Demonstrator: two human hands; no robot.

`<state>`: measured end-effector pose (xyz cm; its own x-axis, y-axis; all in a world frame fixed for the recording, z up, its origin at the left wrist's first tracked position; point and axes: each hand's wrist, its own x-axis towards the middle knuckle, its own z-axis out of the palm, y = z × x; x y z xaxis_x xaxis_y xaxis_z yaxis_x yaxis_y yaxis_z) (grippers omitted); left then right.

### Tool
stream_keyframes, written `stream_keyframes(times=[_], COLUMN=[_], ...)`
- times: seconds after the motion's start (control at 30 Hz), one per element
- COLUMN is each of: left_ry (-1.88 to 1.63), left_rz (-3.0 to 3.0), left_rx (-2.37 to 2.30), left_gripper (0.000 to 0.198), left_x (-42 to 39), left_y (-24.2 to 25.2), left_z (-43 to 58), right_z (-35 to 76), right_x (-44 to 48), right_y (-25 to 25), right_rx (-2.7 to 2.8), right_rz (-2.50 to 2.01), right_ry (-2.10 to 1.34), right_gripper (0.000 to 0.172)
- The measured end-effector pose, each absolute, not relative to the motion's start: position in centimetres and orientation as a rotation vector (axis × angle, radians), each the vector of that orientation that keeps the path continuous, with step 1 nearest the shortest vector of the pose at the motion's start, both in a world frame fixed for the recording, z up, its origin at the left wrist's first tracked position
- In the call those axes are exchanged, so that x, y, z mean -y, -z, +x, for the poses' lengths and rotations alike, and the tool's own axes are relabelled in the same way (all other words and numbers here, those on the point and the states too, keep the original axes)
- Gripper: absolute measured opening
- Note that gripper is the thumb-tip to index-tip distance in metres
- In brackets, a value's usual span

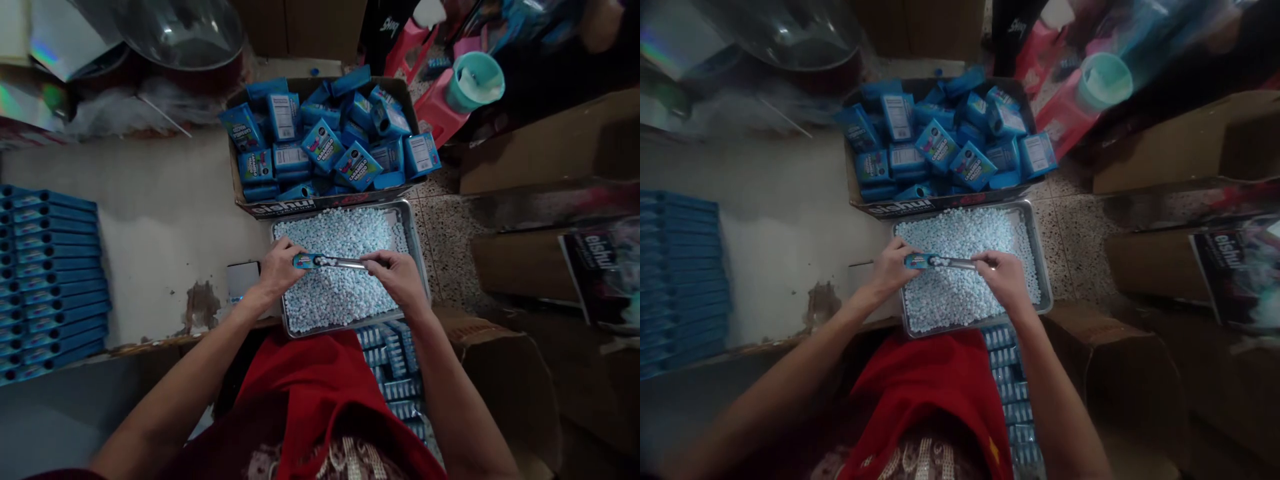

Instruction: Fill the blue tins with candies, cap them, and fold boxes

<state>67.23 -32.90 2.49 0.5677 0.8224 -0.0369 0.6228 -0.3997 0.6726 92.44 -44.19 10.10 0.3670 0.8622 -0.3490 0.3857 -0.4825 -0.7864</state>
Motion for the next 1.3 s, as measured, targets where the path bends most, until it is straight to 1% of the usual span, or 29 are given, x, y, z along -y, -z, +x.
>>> stream_keyframes(times=[0.1, 0.17, 0.23, 0.3, 0.37, 0.43, 0.57, 0.67, 0.77, 0.83, 0.9, 0.93, 1.0, 1.03, 1.1, 1.17, 1.23, 1.3], left_ry=[-0.42, -0.441, -0.45, -0.41, -0.359, -0.319, -0.249, -0.229, -0.241, -0.284, -0.362, -0.403, -0.463, -0.472, -0.47, -0.463, -0.463, -0.458], left_rz=[2.142, 2.092, 1.996, 1.884, 1.805, 1.763, 1.689, 1.655, 1.626, 1.608, 1.611, 1.612, 1.576, 1.531, 1.422, 1.354, 1.341, 1.353], left_rx=[-1.169, -1.193, -1.248, -1.35, -1.464, -1.564, -1.713, -1.742, -1.747, -1.757, -1.791, -1.825, -1.926, -1.979, -2.045, -2.059, -2.053, -2.049], left_gripper=[0.025, 0.028, 0.032, 0.037, 0.036, 0.035, 0.041, 0.039, 0.048, 0.065, 0.084, 0.088, 0.084, 0.078, 0.065, 0.057, 0.054, 0.053], left_x=[33.2, 33.3, 33.3, 33.2, 33.0, 32.8, 32.9, 33.4, 34.2, 34.8, 35.6, 36.0, 37.2, 37.9, 39.3, 40.7, 41.9, 42.8], left_y=[-2.0, -1.5, -1.0, -0.7, -0.6, -0.5, 0.3, 1.5, 2.4, 2.6, 2.6, 2.6, 2.5, 2.5, 2.5, 2.7, 2.9, 2.9], left_z=[67.2, 66.7, 65.4, 62.9, 59.5, 55.6, 50.0, 48.8, 48.5, 47.8, 46.3, 45.3, 43.1, 42.1, 40.2, 38.8, 38.0, 37.6], right_z=[89.9, 89.3, 90.2, 92.7, 95.9, 98.7, 101.0, 100.2, 99.4, 99.3, 98.7, 98.1, 95.8, 94.2, 90.3, 86.5, 83.7, 82.6], right_x=[43.4, 43.4, 44.0, 45.2, 47.2, 49.4, 52.3, 51.5, 49.2, 47.8, 46.8, 46.4, 45.8, 45.4, 44.7, 43.9, 43.3, 42.8], right_y=[-12.6, -13.5, -13.5, -12.4, -10.5, -8.2, -4.2, -2.1, -0.9, -0.9, -1.6, -2.1, -2.7, -2.8, -2.4, -1.3, 0.0, 0.9], right_rx=[1.355, 1.436, 1.403, 1.301, 1.18, 0.99, 0.564, 0.493, 0.708, 0.957, 1.341, 1.564, 1.882, 1.975, 2.117, 2.27, 2.392, 2.455], right_rz=[-2.069, -2.042, -2.079, -2.19, -2.296, -2.31, -2.137, -2.078, -2.173, -2.349, -2.586, -2.669, -2.674, -2.615, -2.475, -2.364, -2.334, -2.37], right_ry=[-0.798, -0.727, -0.678, -0.663, -0.76, -0.935, -1.11, -1.166, -1.114, -1.049, -0.843, -0.65, -0.246, -0.143, -0.173, -0.352, -0.443, -0.446], right_gripper=[0.024, 0.026, 0.025, 0.025, 0.028, 0.037, 0.052, 0.058, 0.062, 0.06, 0.058, 0.057, 0.053, 0.049, 0.041, 0.037, 0.038, 0.035])
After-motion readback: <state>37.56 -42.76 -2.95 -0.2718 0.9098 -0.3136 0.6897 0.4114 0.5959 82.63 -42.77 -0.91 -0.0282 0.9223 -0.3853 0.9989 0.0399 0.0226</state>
